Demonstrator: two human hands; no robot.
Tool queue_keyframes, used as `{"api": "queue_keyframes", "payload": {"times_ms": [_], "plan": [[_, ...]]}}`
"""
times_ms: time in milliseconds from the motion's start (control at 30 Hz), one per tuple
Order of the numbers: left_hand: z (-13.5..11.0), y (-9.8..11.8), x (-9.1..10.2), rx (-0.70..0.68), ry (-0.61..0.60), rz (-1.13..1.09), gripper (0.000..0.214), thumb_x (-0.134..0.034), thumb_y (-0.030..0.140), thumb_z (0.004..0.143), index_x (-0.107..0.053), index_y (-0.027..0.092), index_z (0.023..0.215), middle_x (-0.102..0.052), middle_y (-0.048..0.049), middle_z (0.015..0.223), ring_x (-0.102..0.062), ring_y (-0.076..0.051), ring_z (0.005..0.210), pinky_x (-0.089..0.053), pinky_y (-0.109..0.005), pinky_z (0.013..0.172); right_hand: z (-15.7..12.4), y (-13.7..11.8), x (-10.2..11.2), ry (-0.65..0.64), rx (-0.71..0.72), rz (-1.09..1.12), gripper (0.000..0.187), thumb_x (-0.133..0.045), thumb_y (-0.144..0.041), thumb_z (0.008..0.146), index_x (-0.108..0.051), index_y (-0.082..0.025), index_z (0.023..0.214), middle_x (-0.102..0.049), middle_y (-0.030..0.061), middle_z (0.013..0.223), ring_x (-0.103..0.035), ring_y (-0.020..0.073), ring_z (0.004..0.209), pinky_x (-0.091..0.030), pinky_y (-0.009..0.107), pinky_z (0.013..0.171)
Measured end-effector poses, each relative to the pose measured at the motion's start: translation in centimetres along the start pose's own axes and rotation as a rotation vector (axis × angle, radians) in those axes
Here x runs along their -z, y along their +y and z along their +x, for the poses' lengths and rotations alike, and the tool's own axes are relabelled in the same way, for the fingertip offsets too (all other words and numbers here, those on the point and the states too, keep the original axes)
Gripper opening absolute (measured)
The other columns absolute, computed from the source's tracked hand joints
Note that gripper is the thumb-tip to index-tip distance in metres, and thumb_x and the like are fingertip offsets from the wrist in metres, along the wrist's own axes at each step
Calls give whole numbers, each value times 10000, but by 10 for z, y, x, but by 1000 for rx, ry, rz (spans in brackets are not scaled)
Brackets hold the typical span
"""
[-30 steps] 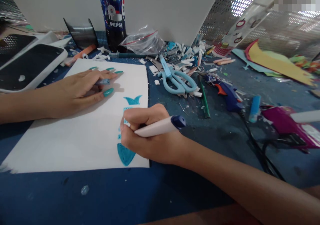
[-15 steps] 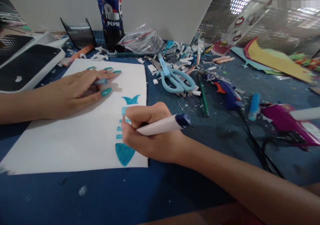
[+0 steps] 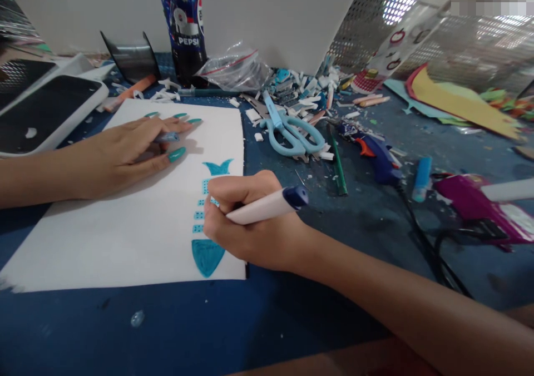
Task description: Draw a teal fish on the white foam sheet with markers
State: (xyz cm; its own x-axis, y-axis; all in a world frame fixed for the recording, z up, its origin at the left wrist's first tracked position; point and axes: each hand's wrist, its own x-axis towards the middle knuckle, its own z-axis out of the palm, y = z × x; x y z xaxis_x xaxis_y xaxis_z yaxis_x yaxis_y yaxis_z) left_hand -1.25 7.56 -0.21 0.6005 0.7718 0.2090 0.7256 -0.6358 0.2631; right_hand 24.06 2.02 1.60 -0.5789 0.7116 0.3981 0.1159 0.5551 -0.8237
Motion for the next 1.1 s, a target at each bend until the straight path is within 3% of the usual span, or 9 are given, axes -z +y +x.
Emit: {"api": "queue_keyframes", "payload": {"times_ms": [133, 400, 633, 933, 1100], "plan": [[1, 1, 3, 15, -52, 7, 524, -277, 455, 1006, -443, 115, 1369, -538, -156, 1484, -606, -275, 1175, -456, -453, 1034, 0, -1, 0, 0, -4, 16, 458, -509, 35, 823, -180, -211, 622, -198, -68, 540, -203, 68, 444, -272, 244, 431], [-1, -3, -3, -20, 27, 10, 470, -305, 430, 1021, -465, 126, 1341, -595, -145, 1404, -621, -256, 1111, -469, -429, 1001, 0, -1, 1, -11, -9, 22, 452, -503, 42, 818, -187, -213, 618, -212, -72, 525, -204, 70, 442, -262, 253, 442], [2, 4, 4, 29, -63, -30, 536, -297, 445, 987, -425, 105, 1381, -513, -157, 1500, -588, -294, 1171, -453, -490, 1020, -2, 2, 2, 2, 6, 10, 467, -510, 55, 811, -176, -211, 621, -184, -70, 556, -194, 60, 439, -226, 245, 427], [-1, -2, -3, -23, 45, -20, 500, -333, 441, 1012, -472, 106, 1357, -606, -137, 1387, -621, -255, 1060, -476, -481, 994, -2, 0, 3, -26, -27, 16, 463, -521, 56, 787, -200, -210, 587, -228, -73, 514, -211, 62, 419, -261, 250, 429], [-2, -3, -4, -2, 30, -32, 511, -343, 456, 1014, -472, 110, 1367, -569, -129, 1459, -616, -256, 1087, -478, -494, 1006, -2, 1, 4, 18, -15, 29, 453, -524, 40, 819, -222, -198, 580, -233, -70, 507, -243, 57, 412, -264, 235, 421]]}}
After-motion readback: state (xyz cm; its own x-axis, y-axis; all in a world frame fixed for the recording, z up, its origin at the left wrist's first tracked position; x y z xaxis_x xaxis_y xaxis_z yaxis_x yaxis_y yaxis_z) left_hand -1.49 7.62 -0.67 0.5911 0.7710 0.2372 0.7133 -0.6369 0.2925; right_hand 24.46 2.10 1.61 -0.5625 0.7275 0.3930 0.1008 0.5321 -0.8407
